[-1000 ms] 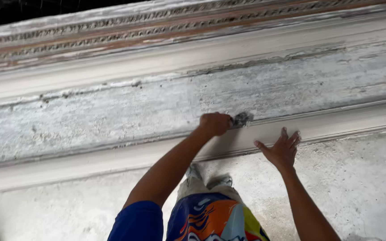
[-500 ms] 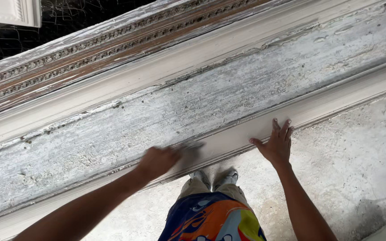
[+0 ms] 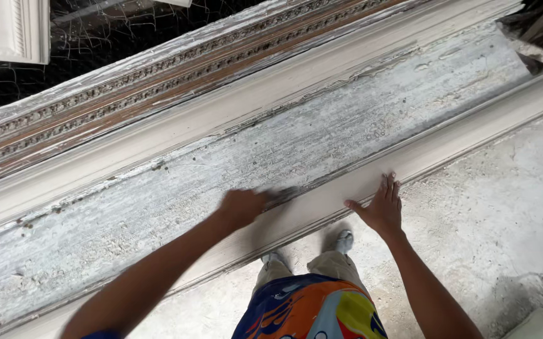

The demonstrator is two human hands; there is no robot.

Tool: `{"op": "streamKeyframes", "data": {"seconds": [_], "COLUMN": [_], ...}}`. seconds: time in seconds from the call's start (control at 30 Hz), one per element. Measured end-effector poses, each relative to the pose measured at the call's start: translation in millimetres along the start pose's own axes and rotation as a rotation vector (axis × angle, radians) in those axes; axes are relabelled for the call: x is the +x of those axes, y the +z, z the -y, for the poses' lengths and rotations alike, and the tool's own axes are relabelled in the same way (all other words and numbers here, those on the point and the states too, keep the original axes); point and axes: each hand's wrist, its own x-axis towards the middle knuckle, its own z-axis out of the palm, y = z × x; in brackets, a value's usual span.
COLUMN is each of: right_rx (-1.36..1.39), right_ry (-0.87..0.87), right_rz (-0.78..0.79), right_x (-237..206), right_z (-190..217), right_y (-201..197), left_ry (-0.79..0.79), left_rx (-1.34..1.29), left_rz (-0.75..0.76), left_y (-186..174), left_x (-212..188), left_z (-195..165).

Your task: The person uses a small scraper to scrape white residue off decorative molding strips laid on a dusty workbench, working along the lengths of the pieces and repositioning them to reach new sections.

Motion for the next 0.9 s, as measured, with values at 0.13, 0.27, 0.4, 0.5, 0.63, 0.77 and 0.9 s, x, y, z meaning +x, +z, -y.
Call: {"op": "streamKeyframes", "data": {"seconds": [0.13,0.27,0.4,0.5,0.63,0.77,0.9], "right_rx": [0.000,-0.066,-0.118,-0.064,0.157,0.019,0.014], "right_ry": [-0.014,-0.129,-0.280,-0.314,-0.437,-0.341,-0.097], "right_rz": [0.009,-0.088,-0.102,0.043,0.089,-0.158,0.055], "right_x": [0,4,9,21,62,132,174], "right_z": [-7,-12,-21,-50,-128,-203,-228], "right_y": [15,23,22,11,-23,-69,-86], "left_ry": [-0.375,-0.397,-0.223,-0.189,-0.086,-0.212,-0.419], "left_rx": [-0.180,-0.158,-0.124,-0.244,-0.106,-0.017,-0.105], "left_rz": [0.259,0.102,-0.131,-0.175,-0.159,0.001,0.156], "left_y": [12,8,-29,-65,-84,-68,-40], "left_x": [-90,-45,116,231,284,218,99], "left_z": [47,2,-116,-197,-227,-176,-95]}}
